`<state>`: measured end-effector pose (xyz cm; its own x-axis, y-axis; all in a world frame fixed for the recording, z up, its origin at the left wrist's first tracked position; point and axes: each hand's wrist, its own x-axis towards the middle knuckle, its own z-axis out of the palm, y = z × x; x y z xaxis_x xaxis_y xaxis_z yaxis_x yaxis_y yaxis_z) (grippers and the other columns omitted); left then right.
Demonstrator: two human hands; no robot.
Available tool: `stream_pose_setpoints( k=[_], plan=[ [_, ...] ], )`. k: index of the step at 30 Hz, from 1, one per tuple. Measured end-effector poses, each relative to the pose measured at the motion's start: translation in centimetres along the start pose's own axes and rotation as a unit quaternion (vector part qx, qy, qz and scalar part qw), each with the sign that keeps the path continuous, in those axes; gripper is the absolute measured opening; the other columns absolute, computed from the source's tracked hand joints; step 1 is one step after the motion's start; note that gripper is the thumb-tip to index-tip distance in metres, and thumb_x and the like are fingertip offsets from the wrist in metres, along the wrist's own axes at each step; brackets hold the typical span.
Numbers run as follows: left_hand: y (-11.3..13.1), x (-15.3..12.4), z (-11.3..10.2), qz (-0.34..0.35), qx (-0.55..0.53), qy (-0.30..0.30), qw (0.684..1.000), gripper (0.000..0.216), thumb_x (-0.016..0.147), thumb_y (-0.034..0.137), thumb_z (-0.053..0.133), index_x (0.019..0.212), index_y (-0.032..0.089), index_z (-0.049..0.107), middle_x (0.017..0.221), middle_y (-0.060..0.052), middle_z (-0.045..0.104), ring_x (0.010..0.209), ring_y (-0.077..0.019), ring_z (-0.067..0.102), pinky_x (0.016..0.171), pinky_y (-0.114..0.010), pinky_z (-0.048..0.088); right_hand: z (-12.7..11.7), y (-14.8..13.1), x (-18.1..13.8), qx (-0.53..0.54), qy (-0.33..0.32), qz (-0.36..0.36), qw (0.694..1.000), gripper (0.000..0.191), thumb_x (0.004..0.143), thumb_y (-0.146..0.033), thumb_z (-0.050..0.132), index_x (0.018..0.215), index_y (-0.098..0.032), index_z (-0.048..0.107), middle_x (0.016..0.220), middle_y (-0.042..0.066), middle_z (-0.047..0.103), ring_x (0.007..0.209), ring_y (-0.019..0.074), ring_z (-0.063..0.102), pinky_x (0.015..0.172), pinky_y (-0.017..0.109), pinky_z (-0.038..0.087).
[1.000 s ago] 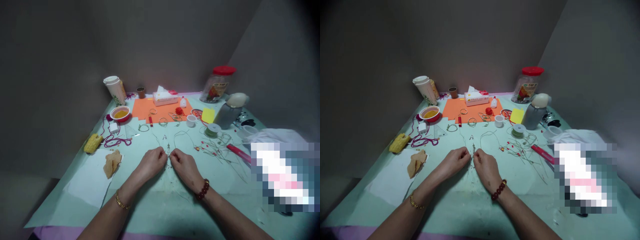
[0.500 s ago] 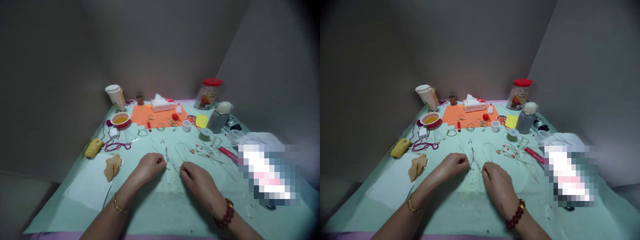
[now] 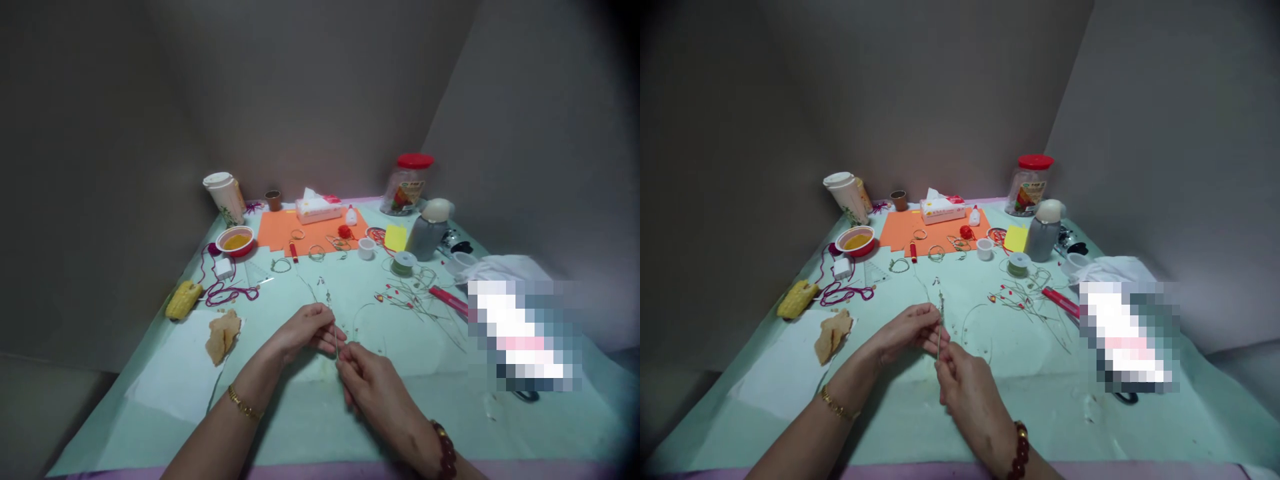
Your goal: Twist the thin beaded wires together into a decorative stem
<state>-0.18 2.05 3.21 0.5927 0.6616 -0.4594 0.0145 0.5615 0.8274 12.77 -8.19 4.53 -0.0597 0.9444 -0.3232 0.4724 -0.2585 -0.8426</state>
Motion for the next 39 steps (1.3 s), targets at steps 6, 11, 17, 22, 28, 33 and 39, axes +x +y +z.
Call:
stream_pose_setpoints(
  k=[6,11,17,22,28,33,39],
  plan=[
    [-0.6,-0.1,-0.1,-0.003,-0.129,0.006,0.992,0.022,0.079,0.029,0.061,0.078,0.016,0.043,0.061,0.006,0.046,0.042,-0.0013,0.04,0.04,-0.012,0.032,-2.4,-0.4,-1.1,-0.142,-0.008,-0.127,0.982,0.025,0.086,-0.028,0.044,0.067,-0.02,0.057,0.074,0.002,0.064,0.07,0.0151,0.057,0.065,0.026,0.04],
    [-0.6,-0.5,0.0,-0.02,-0.135,-0.023,0.99,0.026,0.078,0.03,0.063,0.075,0.016,0.041,0.057,0.008,0.034,0.04,0.0005,0.02,0.035,-0.013,0.007,-3.6,-0.8,1.9,-0.003,0.105,-0.057,0.993,0.02,0.083,-0.032,0.047,0.077,-0.02,0.061,0.067,0.001,0.059,0.059,0.0137,0.053,0.052,0.025,0.042],
    [-0.4,-0.7,-0.1,-0.002,-0.112,-0.01,0.994,0.029,0.077,0.034,0.065,0.074,0.016,0.043,0.055,0.009,0.031,0.041,0.0001,0.015,0.036,-0.014,0.005,-1.6,-0.4,4.9,0.274,-0.038,0.047,0.96,0.021,0.077,-0.034,0.061,0.087,-0.016,0.056,0.083,0.003,0.061,0.054,0.0074,0.05,0.035,0.016,0.035],
    [-0.2,-0.6,-0.8,-0.002,-0.079,-0.008,0.997,0.029,0.078,0.038,0.064,0.078,0.015,0.046,0.055,0.009,0.033,0.04,0.0001,0.014,0.036,-0.015,0.004,-1.5,0.2,5.4,0.333,-0.079,0.073,0.937,0.021,0.077,-0.032,0.066,0.081,-0.016,0.053,0.084,0.002,0.061,0.05,0.0029,0.045,0.034,0.012,0.035],
    [0.0,-1.0,-0.8,0.001,-0.056,-0.023,0.998,0.028,0.082,0.04,0.061,0.081,0.015,0.048,0.056,0.008,0.034,0.04,-0.0009,0.013,0.035,-0.015,0.003,-1.4,0.2,5.5,0.36,-0.07,0.063,0.928,0.019,0.081,-0.028,0.063,0.093,-0.016,0.056,0.087,0.002,0.062,0.051,0.0026,0.048,0.034,0.011,0.036],
    [0.2,-1.3,-0.7,-0.007,-0.057,-0.019,0.998,0.035,0.086,0.049,0.053,0.089,0.013,0.053,0.055,0.008,0.034,0.041,-0.0014,0.011,0.035,-0.015,0.003,-1.2,0.2,5.4,0.384,-0.13,0.049,0.913,0.021,0.082,-0.031,0.063,0.097,-0.017,0.058,0.096,0.003,0.062,0.05,0.0008,0.048,0.034,0.009,0.037],
    [0.3,-1.5,-0.9,-0.027,-0.039,-0.043,0.998,0.042,0.086,0.056,0.049,0.09,0.014,0.053,0.052,0.008,0.035,0.04,-0.0016,0.01,0.036,-0.015,0.004,-1.5,0.8,5.2,0.425,-0.169,0.057,0.887,0.032,0.08,-0.034,0.068,0.106,-0.02,0.059,0.087,-0.001,0.057,0.048,0.0001,0.043,0.034,0.009,0.037]
  ],
)
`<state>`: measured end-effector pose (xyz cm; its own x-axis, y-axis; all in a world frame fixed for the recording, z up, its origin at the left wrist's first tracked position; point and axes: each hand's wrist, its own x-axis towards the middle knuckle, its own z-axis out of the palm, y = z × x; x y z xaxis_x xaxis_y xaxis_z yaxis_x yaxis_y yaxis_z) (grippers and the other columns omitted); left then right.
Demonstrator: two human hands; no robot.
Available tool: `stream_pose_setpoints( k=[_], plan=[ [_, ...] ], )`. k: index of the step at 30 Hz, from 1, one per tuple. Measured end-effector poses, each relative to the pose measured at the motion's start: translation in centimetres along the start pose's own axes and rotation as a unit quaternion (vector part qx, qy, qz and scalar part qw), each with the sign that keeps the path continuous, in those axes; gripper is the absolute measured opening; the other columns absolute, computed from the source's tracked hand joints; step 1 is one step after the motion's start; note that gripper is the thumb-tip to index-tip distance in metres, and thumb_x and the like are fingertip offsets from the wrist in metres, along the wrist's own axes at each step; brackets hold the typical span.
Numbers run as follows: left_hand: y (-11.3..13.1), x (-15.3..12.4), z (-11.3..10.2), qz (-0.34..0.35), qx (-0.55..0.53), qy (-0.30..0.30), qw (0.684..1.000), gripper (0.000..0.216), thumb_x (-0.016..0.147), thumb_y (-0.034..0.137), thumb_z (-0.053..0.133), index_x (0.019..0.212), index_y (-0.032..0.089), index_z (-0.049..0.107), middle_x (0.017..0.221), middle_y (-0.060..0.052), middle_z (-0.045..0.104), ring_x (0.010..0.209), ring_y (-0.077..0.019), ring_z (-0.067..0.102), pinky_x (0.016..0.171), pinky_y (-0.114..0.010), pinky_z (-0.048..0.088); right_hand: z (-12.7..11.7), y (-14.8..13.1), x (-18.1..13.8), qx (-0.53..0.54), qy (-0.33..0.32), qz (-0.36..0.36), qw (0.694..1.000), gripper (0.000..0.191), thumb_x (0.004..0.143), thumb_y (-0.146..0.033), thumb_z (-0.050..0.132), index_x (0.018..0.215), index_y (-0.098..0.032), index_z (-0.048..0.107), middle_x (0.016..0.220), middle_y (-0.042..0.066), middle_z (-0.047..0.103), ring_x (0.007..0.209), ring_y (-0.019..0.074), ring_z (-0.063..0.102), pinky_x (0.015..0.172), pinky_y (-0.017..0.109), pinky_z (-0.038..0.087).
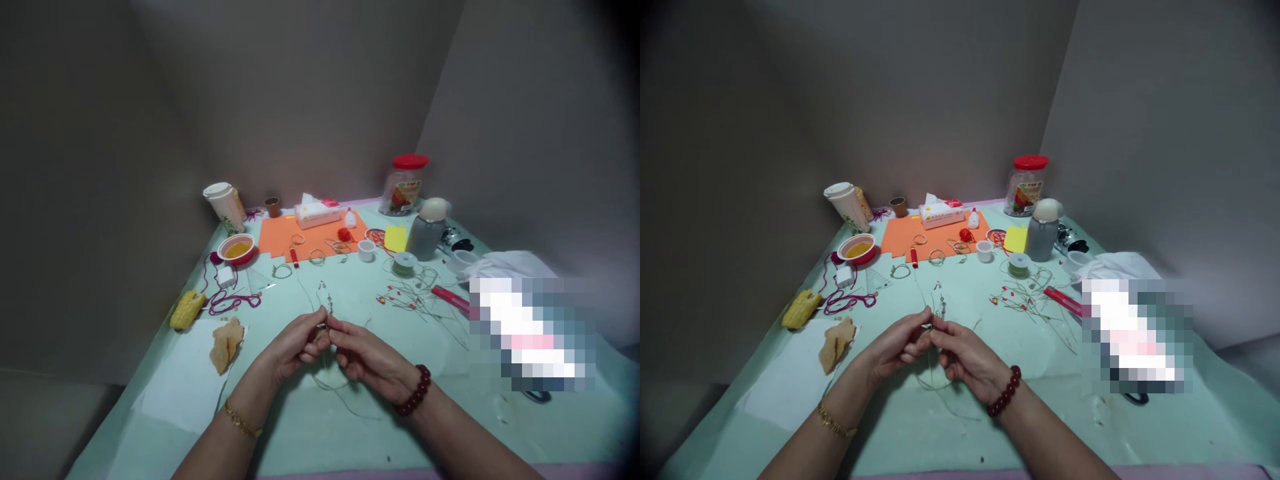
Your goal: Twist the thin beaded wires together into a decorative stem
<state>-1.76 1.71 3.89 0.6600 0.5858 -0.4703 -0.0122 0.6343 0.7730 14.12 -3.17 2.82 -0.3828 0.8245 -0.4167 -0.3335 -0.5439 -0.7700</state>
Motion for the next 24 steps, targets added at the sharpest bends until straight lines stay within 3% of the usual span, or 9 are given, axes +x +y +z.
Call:
stream_pose_setpoints(
  k=[3,11,14,17,21,24],
  plan=[
    [-0.02,-0.07,-0.07,-0.009,0.004,-0.014,1.0,0.04,0.087,0.054,0.049,0.086,0.014,0.051,0.05,0.009,0.034,0.039,-0.0018,0.009,0.035,-0.015,0.004,-0.23,-0.08,0.02,0.0,-0.011,0.008,1.0,0.033,0.077,-0.033,0.071,0.105,-0.019,0.059,0.085,-0.001,0.057,0.048,0.0002,0.041,0.034,0.009,0.035],
    [-0.16,0.43,-0.82,-0.064,-0.098,-0.079,0.99,0.03,0.09,0.044,0.049,0.08,0.015,0.049,0.046,0.01,0.026,0.037,-0.0018,0.006,0.033,-0.013,0.003,0.18,-0.21,0.0,0.018,0.058,0.017,0.998,0.037,0.075,-0.028,0.073,0.107,-0.02,0.058,0.07,-0.006,0.048,0.046,0.0003,0.033,0.036,0.01,0.026],
    [-0.16,0.35,-0.93,-0.06,-0.118,-0.113,0.985,0.035,0.092,0.045,0.044,0.096,0.013,0.058,0.046,0.011,0.022,0.038,-0.0028,0.005,0.033,-0.013,0.003,0.35,-0.27,0.03,0.052,0.028,0.026,0.998,0.034,0.074,-0.026,0.073,0.103,-0.02,0.057,0.067,-0.007,0.046,0.044,-0.0003,0.025,0.035,0.011,0.018],
    [-0.22,0.09,-0.94,-0.032,-0.105,-0.12,0.987,0.047,0.093,0.048,0.041,0.119,0.012,0.056,0.045,0.011,0.019,0.039,-0.0039,0.005,0.034,-0.014,0.004,0.4,-0.37,0.2,0.087,-0.001,0.048,0.995,0.023,0.074,-0.025,0.071,0.09,-0.018,0.055,0.064,-0.007,0.042,0.043,-0.0002,0.022,0.035,0.012,0.013],
    [-0.27,-0.1,-0.78,-0.022,-0.094,-0.127,0.987,0.055,0.093,0.052,0.038,0.127,0.012,0.053,0.044,0.011,0.019,0.039,-0.0039,0.005,0.035,-0.014,0.005,0.43,-0.26,0.54,0.114,-0.005,0.087,0.99,0.015,0.077,-0.023,0.065,0.081,-0.016,0.053,0.058,-0.008,0.034,0.042,0.0005,0.018,0.034,0.013,0.011],
    [-0.19,-0.2,-0.41,-0.021,-0.075,-0.136,0.988,0.058,0.093,0.055,0.035,0.13,0.013,0.051,0.044,0.01,0.022,0.039,-0.0038,0.005,0.035,-0.015,0.004,0.59,0.08,0.71,0.104,0.016,0.068,0.992,0.016,0.078,-0.026,0.064,0.076,-0.015,0.052,0.056,-0.009,0.031,0.042,0.0008,0.017,0.034,0.013,0.011]
  ],
)
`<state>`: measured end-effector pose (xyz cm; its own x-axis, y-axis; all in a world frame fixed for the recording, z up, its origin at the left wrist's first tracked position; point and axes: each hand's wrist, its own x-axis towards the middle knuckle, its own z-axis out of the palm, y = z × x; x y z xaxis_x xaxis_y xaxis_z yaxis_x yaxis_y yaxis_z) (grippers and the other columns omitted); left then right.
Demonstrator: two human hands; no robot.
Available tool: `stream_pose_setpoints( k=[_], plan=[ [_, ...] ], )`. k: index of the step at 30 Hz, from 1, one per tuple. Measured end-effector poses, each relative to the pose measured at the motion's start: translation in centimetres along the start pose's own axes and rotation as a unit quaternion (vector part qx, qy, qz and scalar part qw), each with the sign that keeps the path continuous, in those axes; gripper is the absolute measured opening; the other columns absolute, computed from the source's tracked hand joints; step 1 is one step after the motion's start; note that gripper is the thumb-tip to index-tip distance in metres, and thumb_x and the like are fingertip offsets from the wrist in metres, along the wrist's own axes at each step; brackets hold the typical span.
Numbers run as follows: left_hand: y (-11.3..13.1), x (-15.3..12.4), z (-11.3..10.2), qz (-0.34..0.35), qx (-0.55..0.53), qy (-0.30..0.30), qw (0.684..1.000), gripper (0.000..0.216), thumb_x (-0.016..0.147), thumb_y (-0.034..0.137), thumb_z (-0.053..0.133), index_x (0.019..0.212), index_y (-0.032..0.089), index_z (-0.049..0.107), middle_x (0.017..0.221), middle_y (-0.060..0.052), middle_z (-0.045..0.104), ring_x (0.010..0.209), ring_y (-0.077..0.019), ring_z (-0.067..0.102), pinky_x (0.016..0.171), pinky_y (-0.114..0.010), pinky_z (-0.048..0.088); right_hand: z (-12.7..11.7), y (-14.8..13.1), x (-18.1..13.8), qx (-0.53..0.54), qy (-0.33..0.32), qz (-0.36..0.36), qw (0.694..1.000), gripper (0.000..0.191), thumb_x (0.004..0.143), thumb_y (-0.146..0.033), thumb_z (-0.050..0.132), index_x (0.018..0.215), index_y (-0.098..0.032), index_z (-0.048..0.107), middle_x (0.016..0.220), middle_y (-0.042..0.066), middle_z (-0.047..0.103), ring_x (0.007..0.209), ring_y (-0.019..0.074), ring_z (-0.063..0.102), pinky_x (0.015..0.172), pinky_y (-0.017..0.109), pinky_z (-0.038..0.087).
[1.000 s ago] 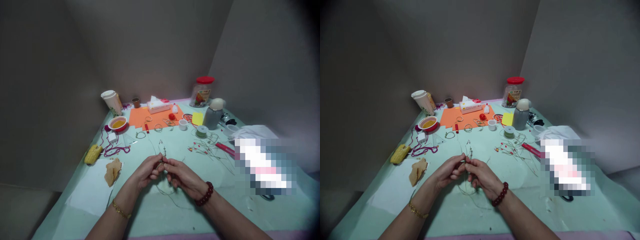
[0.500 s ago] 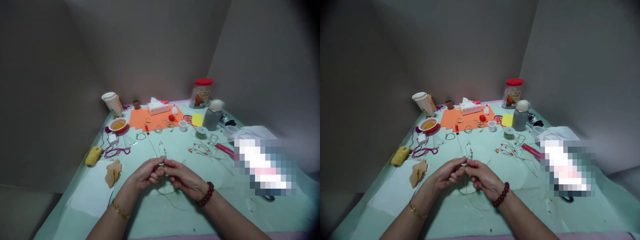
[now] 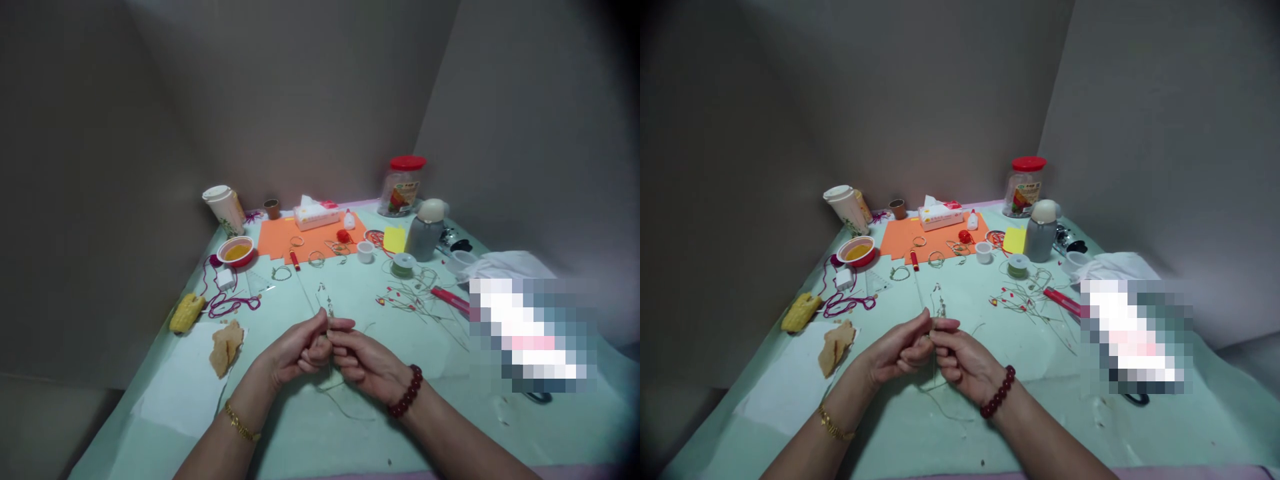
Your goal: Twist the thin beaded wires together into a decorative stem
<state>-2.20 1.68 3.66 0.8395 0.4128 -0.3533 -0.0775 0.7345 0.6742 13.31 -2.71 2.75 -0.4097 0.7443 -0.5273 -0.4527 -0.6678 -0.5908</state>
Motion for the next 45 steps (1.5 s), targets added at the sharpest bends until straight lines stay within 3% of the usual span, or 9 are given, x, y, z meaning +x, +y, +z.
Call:
stream_pose_setpoints(
  k=[6,13,17,22,29,33,37,41,45],
  plan=[
    [0.1,-0.1,0.6,0.006,-0.006,0.0,1.0,0.058,0.092,0.056,0.036,0.131,0.016,0.051,0.046,0.01,0.022,0.039,-0.004,0.005,0.035,-0.014,0.005,0.6,0.4,-0.3,-0.066,0.064,-0.091,0.992,0.025,0.076,-0.034,0.067,0.072,-0.016,0.051,0.055,-0.009,0.031,0.045,0.0025,0.018,0.036,0.015,0.013],
    [0.6,-0.4,0.8,-0.001,-0.074,0.013,0.997,0.044,0.094,0.041,0.043,0.128,0.015,0.054,0.049,0.009,0.022,0.04,-0.0032,0.007,0.035,-0.012,0.007,0.8,0.5,-1.1,-0.092,0.1,-0.105,0.985,0.022,0.074,-0.031,0.066,0.075,-0.018,0.049,0.057,-0.009,0.03,0.046,0.0035,0.022,0.037,0.016,0.017],
    [0.7,-0.4,0.9,-0.004,-0.106,0.004,0.994,0.044,0.095,0.04,0.042,0.127,0.014,0.054,0.048,0.009,0.023,0.04,-0.0033,0.009,0.035,-0.01,0.009,1.0,0.6,-1.2,-0.041,0.088,-0.114,0.989,0.026,0.073,-0.024,0.066,0.095,-0.02,0.053,0.057,-0.01,0.031,0.045,0.0036,0.022,0.036,0.015,0.017],
    [0.4,-0.3,1.1,0.002,-0.108,-0.018,0.994,0.05,0.094,0.048,0.039,0.129,0.016,0.054,0.047,0.009,0.023,0.04,-0.003,0.005,0.035,-0.01,0.009,1.1,0.5,-0.4,0.059,0.041,-0.067,0.995,0.023,0.066,-0.013,0.067,0.079,-0.018,0.049,0.058,-0.009,0.037,0.043,0.0007,0.02,0.035,0.013,0.014],
    [0.2,-0.2,1.4,0.002,-0.093,-0.015,0.996,0.049,0.094,0.049,0.038,0.129,0.019,0.054,0.047,0.01,0.02,0.041,-0.0031,0.002,0.035,-0.01,0.008,0.8,0.7,0.1,0.124,0.023,-0.098,0.987,0.023,0.068,-0.015,0.069,0.085,-0.018,0.053,0.056,-0.01,0.036,0.041,0.0004,0.021,0.035,0.012,0.016],
    [0.3,-0.3,1.3,0.002,-0.081,-0.018,0.997,0.05,0.093,0.051,0.038,0.129,0.019,0.054,0.047,0.01,0.019,0.041,-0.0033,0.002,0.035,-0.011,0.007,0.6,0.5,-0.2,0.054,-0.009,-0.059,0.997,0.018,0.07,-0.022,0.067,0.068,-0.016,0.05,0.056,-0.008,0.036,0.043,0.0007,0.022,0.035,0.014,0.016],
    [0.5,-0.6,1.2,0.009,-0.054,-0.005,0.999,0.052,0.092,0.052,0.04,0.129,0.018,0.054,0.047,0.01,0.02,0.042,-0.004,0.002,0.036,-0.012,0.006,0.4,0.3,-0.7,-0.044,-0.026,-0.062,0.997,0.021,0.076,-0.032,0.063,0.07,-0.016,0.052,0.058,-0.008,0.037,0.043,0.0019,0.022,0.035,0.016,0.016],
    [0.7,-0.8,1.2,0.013,-0.009,0.014,1.0,0.051,0.092,0.053,0.041,0.125,0.016,0.056,0.047,0.009,0.021,0.043,-0.005,0.005,0.037,-0.015,0.006,0.3,0.3,-1.5,-0.114,-0.004,-0.069,0.991,0.022,0.076,-0.035,0.065,0.073,-0.019,0.049,0.057,-0.009,0.036,0.042,0.0028,0.019,0.035,0.017,0.015],
    [0.8,-1.0,1.2,0.035,0.071,0.069,0.994,0.037,0.087,0.045,0.054,0.107,0.014,0.061,0.051,0.01,0.02,0.044,-0.0042,0.008,0.04,-0.017,0.005,0.1,0.0,-2.6,-0.227,0.056,-0.059,0.97,0.021,0.079,-0.039,0.06,0.076,-0.02,0.054,0.051,-0.01,0.032,0.039,0.0044,0.017,0.035,0.02,0.017]
  ],
)
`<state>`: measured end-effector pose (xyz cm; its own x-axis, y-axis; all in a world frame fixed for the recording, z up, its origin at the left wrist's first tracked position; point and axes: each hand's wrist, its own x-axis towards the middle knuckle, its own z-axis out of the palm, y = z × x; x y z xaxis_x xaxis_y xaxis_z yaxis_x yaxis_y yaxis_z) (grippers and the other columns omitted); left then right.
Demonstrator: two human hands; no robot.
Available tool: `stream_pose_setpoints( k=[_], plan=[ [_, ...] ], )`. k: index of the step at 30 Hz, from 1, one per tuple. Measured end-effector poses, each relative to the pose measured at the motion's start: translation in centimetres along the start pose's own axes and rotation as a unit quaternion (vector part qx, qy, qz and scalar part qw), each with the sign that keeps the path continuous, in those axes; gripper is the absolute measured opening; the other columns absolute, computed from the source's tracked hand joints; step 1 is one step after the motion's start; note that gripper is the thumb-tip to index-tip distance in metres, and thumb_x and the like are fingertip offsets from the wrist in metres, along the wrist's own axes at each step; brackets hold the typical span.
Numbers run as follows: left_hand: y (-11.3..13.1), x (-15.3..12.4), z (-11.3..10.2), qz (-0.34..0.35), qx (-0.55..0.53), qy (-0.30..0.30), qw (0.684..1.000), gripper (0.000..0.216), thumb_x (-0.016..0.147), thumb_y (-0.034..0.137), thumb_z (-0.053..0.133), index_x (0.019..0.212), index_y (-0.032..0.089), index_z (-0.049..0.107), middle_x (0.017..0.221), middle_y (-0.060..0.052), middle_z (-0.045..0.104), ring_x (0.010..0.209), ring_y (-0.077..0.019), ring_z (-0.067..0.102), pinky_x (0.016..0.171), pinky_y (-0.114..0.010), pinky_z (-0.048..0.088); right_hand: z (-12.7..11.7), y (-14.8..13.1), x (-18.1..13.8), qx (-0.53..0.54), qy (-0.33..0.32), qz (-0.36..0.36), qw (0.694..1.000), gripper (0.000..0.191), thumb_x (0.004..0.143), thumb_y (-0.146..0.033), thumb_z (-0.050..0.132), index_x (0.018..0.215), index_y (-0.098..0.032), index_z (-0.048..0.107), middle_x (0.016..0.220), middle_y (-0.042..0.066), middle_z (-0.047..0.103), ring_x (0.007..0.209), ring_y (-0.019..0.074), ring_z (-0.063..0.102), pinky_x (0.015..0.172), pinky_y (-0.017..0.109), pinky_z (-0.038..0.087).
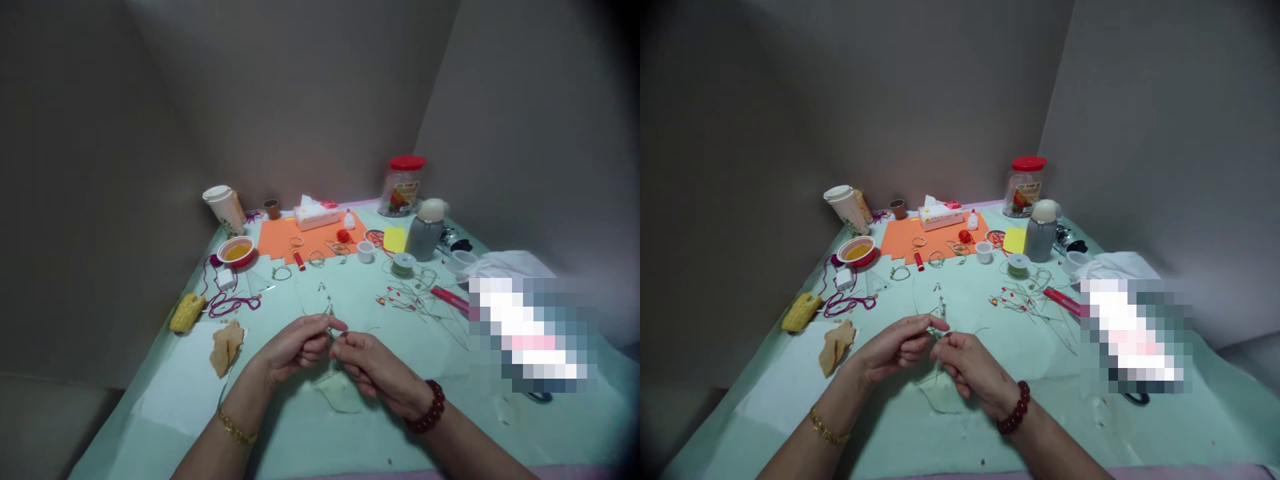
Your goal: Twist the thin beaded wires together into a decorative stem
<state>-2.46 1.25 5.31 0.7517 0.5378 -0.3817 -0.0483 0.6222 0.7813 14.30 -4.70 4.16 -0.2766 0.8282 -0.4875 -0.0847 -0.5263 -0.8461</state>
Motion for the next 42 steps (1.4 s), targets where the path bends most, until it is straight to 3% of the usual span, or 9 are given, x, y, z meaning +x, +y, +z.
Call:
stream_pose_setpoints(
  k=[7,18,22,27,29,32,34,37,42],
  plan=[
    [-0.5,0.6,0.6,0.029,0.104,0.085,0.99,0.037,0.079,0.046,0.064,0.091,0.01,0.063,0.057,0.007,0.031,0.046,-0.003,0.018,0.043,-0.022,0.008,-2.8,-1.0,-1.8,-0.295,0.146,-0.208,0.921,0.023,0.079,-0.03,0.06,0.059,-0.019,0.06,0.079,0.003,0.057,0.072,0.0143,0.052,0.064,0.026,0.038],
    [-1.7,2.1,0.9,0.06,0.186,0.191,0.962,0.032,0.081,0.041,0.06,0.08,0.01,0.065,0.059,0.001,0.05,0.043,-0.0039,0.027,0.044,-0.022,0.014,-8.3,-2.5,-2.3,-0.374,0.185,-0.157,0.895,0.028,0.084,-0.04,0.05,0.066,-0.02,0.059,0.06,-0.001,0.055,0.059,0.014,0.048,0.056,0.026,0.034],
    [-2.5,2.7,1.1,0.071,0.202,0.216,0.953,0.032,0.08,0.038,0.059,0.062,0.011,0.059,0.07,-0.006,0.06,0.046,-0.0042,0.031,0.046,-0.023,0.017,-10.3,-3.2,-2.5,-0.474,0.233,-0.145,0.837,0.028,0.084,-0.036,0.047,0.066,-0.02,0.062,0.069,0.003,0.063,0.067,0.0179,0.055,0.062,0.029,0.038],
    [-2.8,2.8,1.7,0.068,0.193,0.219,0.954,0.028,0.081,0.038,0.059,0.072,0.011,0.063,0.059,-0.001,0.053,0.044,-0.0046,0.03,0.046,-0.023,0.017,-8.9,-4.3,-2.9,-0.515,0.415,-0.235,0.712,0.023,0.08,-0.031,0.051,0.085,-0.018,0.068,0.092,0.014,0.066,0.083,0.026,0.058,0.071,0.038,0.042],
    [-2.7,2.7,2.0,0.07,0.178,0.209,0.959,0.029,0.082,0.039,0.058,0.081,0.011,0.065,0.057,0.002,0.049,0.043,-0.0044,0.028,0.045,-0.023,0.016,-6.7,-4.0,-2.6,-0.436,0.385,-0.268,0.768,0.027,0.081,-0.034,0.05,0.096,-0.018,0.067,0.1,0.012,0.066,0.083,0.0235,0.059,0.072,0.037,0.045],
    [-2.9,2.5,2.2,0.078,0.14,0.196,0.967,0.029,0.082,0.041,0.058,0.085,0.013,0.062,0.058,0.004,0.046,0.043,-0.0038,0.025,0.044,-0.022,0.014,-3.4,-3.2,-1.3,-0.282,0.229,-0.166,0.917,0.033,0.082,-0.037,0.053,0.107,-0.019,0.061,0.101,0.009,0.066,0.062,0.0146,0.058,0.059,0.032,0.048],
    [-3.0,2.6,2.3,0.08,0.119,0.193,0.971,0.028,0.082,0.042,0.058,0.08,0.014,0.058,0.058,0.004,0.046,0.043,-0.0034,0.023,0.044,-0.022,0.013,-2.2,-2.7,-0.4,-0.185,0.138,-0.114,0.966,0.043,0.081,-0.038,0.055,0.119,-0.018,0.052,0.112,0.011,0.062,0.057,0.0112,0.056,0.049,0.028,0.048],
    [-3.1,2.7,2.4,0.085,0.104,0.187,0.973,0.029,0.081,0.04,0.059,0.071,0.015,0.051,0.057,0.004,0.047,0.043,-0.0031,0.024,0.044,-0.022,0.014,-1.7,-2.4,0.2,-0.13,0.072,-0.103,0.984,0.051,0.08,-0.038,0.057,0.126,-0.021,0.043,0.125,0.013,0.053,0.058,0.0086,0.056,0.041,0.023,0.045],
    [-2.8,2.8,2.8,0.09,0.08,0.195,0.974,0.031,0.08,0.044,0.061,0.074,0.014,0.055,0.054,0.006,0.041,0.043,-0.0029,0.022,0.046,-0.022,0.014,-2.6,-2.1,0.4,-0.203,0.042,-0.108,0.972,0.035,0.082,-0.031,0.055,0.114,-0.023,0.044,0.096,0.003,0.058,0.052,0.0065,0.051,0.037,0.017,0.038]
  ],
)
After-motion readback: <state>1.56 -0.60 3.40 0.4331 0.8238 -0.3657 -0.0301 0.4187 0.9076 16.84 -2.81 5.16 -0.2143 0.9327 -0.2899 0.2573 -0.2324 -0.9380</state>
